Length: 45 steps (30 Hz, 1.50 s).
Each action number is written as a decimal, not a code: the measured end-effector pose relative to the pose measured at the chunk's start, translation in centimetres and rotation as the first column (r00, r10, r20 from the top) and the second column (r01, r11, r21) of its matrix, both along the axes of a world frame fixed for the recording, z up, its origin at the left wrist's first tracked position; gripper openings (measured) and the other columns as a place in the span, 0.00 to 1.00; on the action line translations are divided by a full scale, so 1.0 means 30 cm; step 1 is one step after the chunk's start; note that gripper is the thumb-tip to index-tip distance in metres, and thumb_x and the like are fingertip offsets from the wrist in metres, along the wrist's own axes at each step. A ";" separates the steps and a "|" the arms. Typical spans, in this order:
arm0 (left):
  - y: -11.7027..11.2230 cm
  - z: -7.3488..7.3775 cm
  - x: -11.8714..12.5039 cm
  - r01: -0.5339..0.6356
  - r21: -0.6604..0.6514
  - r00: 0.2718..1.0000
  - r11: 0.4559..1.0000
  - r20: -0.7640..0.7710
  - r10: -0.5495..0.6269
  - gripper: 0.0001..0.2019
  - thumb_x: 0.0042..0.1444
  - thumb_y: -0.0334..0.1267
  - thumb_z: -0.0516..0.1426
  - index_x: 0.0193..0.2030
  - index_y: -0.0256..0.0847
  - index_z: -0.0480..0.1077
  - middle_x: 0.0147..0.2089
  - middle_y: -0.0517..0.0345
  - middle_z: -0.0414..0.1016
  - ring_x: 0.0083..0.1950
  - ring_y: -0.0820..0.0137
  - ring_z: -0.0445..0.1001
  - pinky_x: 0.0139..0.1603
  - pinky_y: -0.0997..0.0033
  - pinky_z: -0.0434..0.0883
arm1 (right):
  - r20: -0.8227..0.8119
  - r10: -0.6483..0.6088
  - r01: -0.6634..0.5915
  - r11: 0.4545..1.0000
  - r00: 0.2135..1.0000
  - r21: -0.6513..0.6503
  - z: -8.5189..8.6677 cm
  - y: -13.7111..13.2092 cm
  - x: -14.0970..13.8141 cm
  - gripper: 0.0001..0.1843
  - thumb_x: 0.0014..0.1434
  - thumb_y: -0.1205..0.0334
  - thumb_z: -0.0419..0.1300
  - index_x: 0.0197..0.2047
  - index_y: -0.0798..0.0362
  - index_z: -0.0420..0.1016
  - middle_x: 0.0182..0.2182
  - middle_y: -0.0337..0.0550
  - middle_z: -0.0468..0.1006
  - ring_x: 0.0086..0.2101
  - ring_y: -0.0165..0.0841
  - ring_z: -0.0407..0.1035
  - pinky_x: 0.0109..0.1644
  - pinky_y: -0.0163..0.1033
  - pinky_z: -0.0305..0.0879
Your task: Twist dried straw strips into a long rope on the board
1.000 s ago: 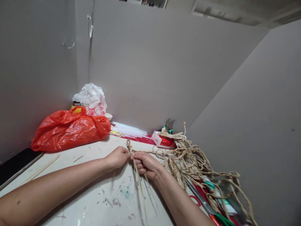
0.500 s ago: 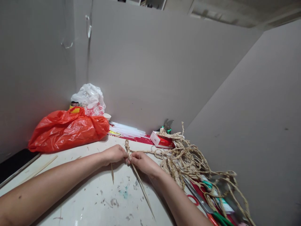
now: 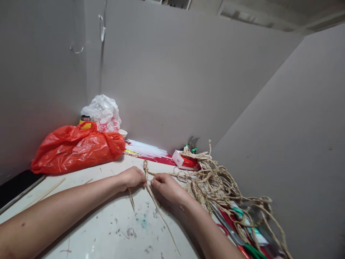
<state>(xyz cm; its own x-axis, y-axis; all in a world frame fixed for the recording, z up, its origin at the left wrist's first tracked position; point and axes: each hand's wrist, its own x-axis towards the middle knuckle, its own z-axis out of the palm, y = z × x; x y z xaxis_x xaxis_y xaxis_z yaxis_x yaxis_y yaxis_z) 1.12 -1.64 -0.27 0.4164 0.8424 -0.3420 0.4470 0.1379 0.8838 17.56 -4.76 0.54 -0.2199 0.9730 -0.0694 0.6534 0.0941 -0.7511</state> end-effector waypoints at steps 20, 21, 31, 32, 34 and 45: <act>-0.014 0.019 -0.022 0.020 -0.135 0.957 0.991 0.291 0.020 0.10 0.38 0.38 0.57 0.17 0.40 0.57 0.09 0.72 0.48 0.12 0.81 0.43 0.15 0.75 0.38 | -0.186 0.131 -0.181 0.941 0.974 -0.285 0.051 -0.076 -0.042 0.20 0.57 0.51 0.51 0.20 0.55 0.66 0.15 0.39 0.69 0.15 0.27 0.63 0.18 0.31 0.54; -0.013 0.022 -0.024 0.028 -0.154 0.950 0.988 0.312 0.022 0.12 0.37 0.38 0.58 0.17 0.41 0.56 0.09 0.72 0.48 0.12 0.82 0.42 0.16 0.75 0.38 | -0.192 0.035 -0.078 0.972 0.981 -0.221 0.068 -0.063 -0.030 0.20 0.56 0.49 0.52 0.21 0.55 0.66 0.14 0.38 0.68 0.15 0.26 0.62 0.18 0.31 0.54; -0.010 0.019 -0.022 0.071 -0.205 0.926 0.976 0.376 0.011 0.13 0.35 0.39 0.59 0.18 0.41 0.56 0.10 0.72 0.48 0.13 0.82 0.42 0.16 0.75 0.36 | -0.362 -0.152 0.011 0.931 0.920 -0.364 -0.031 0.009 -0.067 0.17 0.57 0.51 0.48 0.24 0.54 0.62 0.16 0.33 0.63 0.12 0.20 0.47 0.14 0.28 0.40; -0.011 0.018 -0.021 0.066 -0.196 0.931 0.978 0.364 0.010 0.12 0.35 0.39 0.59 0.18 0.41 0.56 0.10 0.72 0.49 0.13 0.83 0.42 0.16 0.75 0.36 | -0.339 -0.153 0.020 0.930 0.928 -0.366 -0.032 0.012 -0.068 0.16 0.57 0.53 0.49 0.23 0.53 0.61 0.15 0.31 0.60 0.12 0.20 0.44 0.14 0.28 0.36; -0.017 0.019 -0.018 0.047 -0.179 0.942 0.983 0.334 0.015 0.12 0.35 0.38 0.59 0.18 0.40 0.57 0.11 0.72 0.50 0.13 0.83 0.43 0.16 0.75 0.36 | -0.313 -0.155 0.030 0.929 0.937 -0.370 -0.027 0.021 -0.062 0.15 0.56 0.54 0.51 0.22 0.53 0.59 0.14 0.29 0.55 0.12 0.20 0.41 0.14 0.28 0.34; -0.043 0.033 -0.011 -0.011 -0.201 0.967 0.980 0.246 0.062 0.09 0.43 0.33 0.55 0.16 0.38 0.61 0.11 0.69 0.51 0.13 0.82 0.46 0.16 0.75 0.42 | -0.352 -0.126 -0.045 0.898 0.927 -0.438 -0.049 0.035 -0.034 0.15 0.53 0.53 0.53 0.22 0.52 0.56 0.13 0.27 0.50 0.13 0.20 0.37 0.16 0.29 0.30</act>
<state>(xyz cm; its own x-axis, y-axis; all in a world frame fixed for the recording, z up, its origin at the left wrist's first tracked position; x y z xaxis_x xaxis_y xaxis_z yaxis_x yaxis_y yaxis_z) 0.80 -2.93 0.73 0.4797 0.7854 -0.3911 0.2068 0.3319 0.9204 16.52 -3.70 -0.93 -0.2732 0.8719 -0.4064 0.3230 -0.3148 -0.8925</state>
